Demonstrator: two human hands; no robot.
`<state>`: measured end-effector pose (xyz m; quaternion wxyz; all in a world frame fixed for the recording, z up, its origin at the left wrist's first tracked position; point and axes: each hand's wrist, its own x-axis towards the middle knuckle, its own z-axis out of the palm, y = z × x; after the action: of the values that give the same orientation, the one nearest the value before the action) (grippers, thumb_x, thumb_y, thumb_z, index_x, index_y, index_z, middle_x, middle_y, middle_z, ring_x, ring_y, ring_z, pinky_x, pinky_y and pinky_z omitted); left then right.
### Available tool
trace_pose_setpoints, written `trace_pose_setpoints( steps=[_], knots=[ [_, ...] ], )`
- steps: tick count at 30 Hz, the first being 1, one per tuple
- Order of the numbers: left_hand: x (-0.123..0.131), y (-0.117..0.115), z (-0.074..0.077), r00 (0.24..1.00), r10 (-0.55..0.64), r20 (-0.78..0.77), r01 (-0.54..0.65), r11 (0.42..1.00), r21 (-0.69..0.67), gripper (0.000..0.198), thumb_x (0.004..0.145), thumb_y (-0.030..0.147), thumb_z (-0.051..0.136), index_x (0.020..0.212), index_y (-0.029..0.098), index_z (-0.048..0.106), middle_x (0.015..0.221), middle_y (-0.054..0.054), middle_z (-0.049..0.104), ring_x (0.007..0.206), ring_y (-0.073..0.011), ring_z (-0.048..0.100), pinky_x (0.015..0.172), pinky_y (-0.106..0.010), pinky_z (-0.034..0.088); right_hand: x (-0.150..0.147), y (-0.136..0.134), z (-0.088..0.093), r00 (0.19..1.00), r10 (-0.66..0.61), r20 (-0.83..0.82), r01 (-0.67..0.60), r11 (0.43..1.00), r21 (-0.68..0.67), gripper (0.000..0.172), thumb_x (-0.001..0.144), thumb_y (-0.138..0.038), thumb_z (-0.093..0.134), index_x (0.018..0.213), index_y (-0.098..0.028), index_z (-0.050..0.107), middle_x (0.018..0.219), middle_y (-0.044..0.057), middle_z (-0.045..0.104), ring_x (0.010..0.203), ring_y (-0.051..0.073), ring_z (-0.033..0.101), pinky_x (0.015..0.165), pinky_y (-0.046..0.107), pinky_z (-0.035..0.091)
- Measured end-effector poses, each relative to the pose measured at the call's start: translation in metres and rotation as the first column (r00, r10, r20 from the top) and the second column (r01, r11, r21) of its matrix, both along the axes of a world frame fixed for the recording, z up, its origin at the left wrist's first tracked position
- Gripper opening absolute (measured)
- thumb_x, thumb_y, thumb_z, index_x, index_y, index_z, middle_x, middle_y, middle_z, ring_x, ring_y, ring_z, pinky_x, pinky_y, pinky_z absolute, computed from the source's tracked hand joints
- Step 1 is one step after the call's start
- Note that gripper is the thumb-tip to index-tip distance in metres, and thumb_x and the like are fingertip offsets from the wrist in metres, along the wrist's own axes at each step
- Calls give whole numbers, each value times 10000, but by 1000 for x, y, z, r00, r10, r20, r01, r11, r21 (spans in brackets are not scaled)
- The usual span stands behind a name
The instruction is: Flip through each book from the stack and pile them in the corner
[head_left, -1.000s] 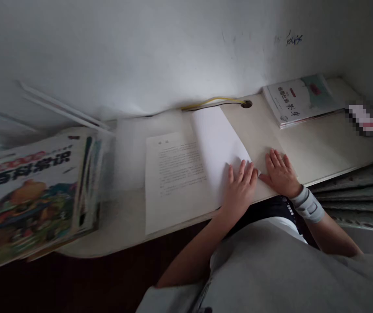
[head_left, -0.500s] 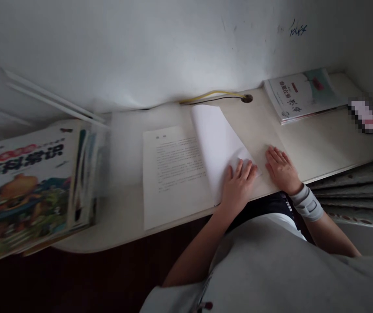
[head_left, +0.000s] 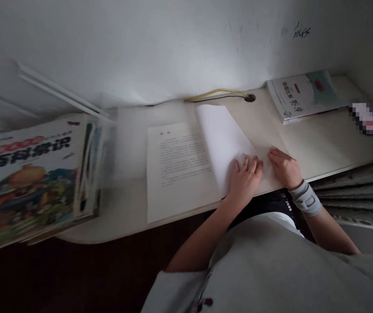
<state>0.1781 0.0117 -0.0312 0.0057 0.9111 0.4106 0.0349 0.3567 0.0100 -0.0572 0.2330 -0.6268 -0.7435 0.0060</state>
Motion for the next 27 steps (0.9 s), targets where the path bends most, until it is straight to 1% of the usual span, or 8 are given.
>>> trace_pose_setpoints(
  steps=[5,8,11,15,18,23,25,27],
  knots=[
    [10,3,3,1000,-12,-16,12,1000,-3,439,947,139,308,1349,112,480,1424,-167,469,1313,-364,426,1023,-617,380,0,0,0,996,-7,-91,7,1000,5,312,918,-189,424,1038,-184,712,1161,95,685,1168,224,593,988,384,500],
    [11,2,0,999,-46,-2,46,999,-7,435,938,104,300,1334,49,472,1400,-202,485,1319,-306,437,1061,-507,394,-1,-2,0,982,-7,-187,10,1000,17,310,924,-249,433,1087,-167,684,1168,121,677,1187,238,577,1011,403,479],
    [12,-3,-4,994,-103,30,103,995,18,426,923,73,308,1310,-4,469,1367,-228,510,1311,-259,456,1078,-387,399,0,-3,1,946,-48,-319,66,997,44,332,931,-315,437,1141,-165,646,1181,134,667,1156,239,597,988,400,490],
    [10,-14,-8,984,-152,90,146,987,70,401,922,76,316,1265,-3,508,1320,-214,557,1270,-255,502,1057,-348,426,5,-3,0,892,-96,-442,147,986,83,375,937,-375,417,1154,-148,622,1151,158,669,1104,245,621,949,408,502],
    [7,-20,-13,963,-200,179,186,978,91,374,917,65,329,1214,16,552,1259,-208,605,1207,-243,561,1027,-348,463,7,-3,0,909,-111,-401,146,987,58,405,948,-383,377,1189,-141,595,1155,167,658,1147,250,586,969,416,477],
    [8,-24,-23,925,-250,286,235,968,89,349,926,70,347,1190,72,575,1211,-166,642,1156,-209,600,1018,-339,479,5,-4,-1,975,-100,-197,100,995,-8,463,918,-430,437,1279,-163,548,1277,155,596,1265,283,476,1065,483,351],
    [9,-23,-20,924,-241,296,238,970,49,314,944,138,388,1195,82,570,1219,-163,637,1189,-213,576,1021,-348,476,3,-5,-2,989,-91,-115,89,996,-28,513,883,-461,497,1312,-181,528,1343,149,549,1302,306,432,1080,526,303],
    [6,-19,-8,923,-259,285,277,960,-25,317,955,243,429,1188,85,573,1219,-156,637,1212,-216,557,1019,-344,474,1,-6,-3,995,-92,-48,90,995,-36,534,860,-456,535,1321,-188,522,1375,147,521,1314,318,414,1079,549,283]
  ],
)
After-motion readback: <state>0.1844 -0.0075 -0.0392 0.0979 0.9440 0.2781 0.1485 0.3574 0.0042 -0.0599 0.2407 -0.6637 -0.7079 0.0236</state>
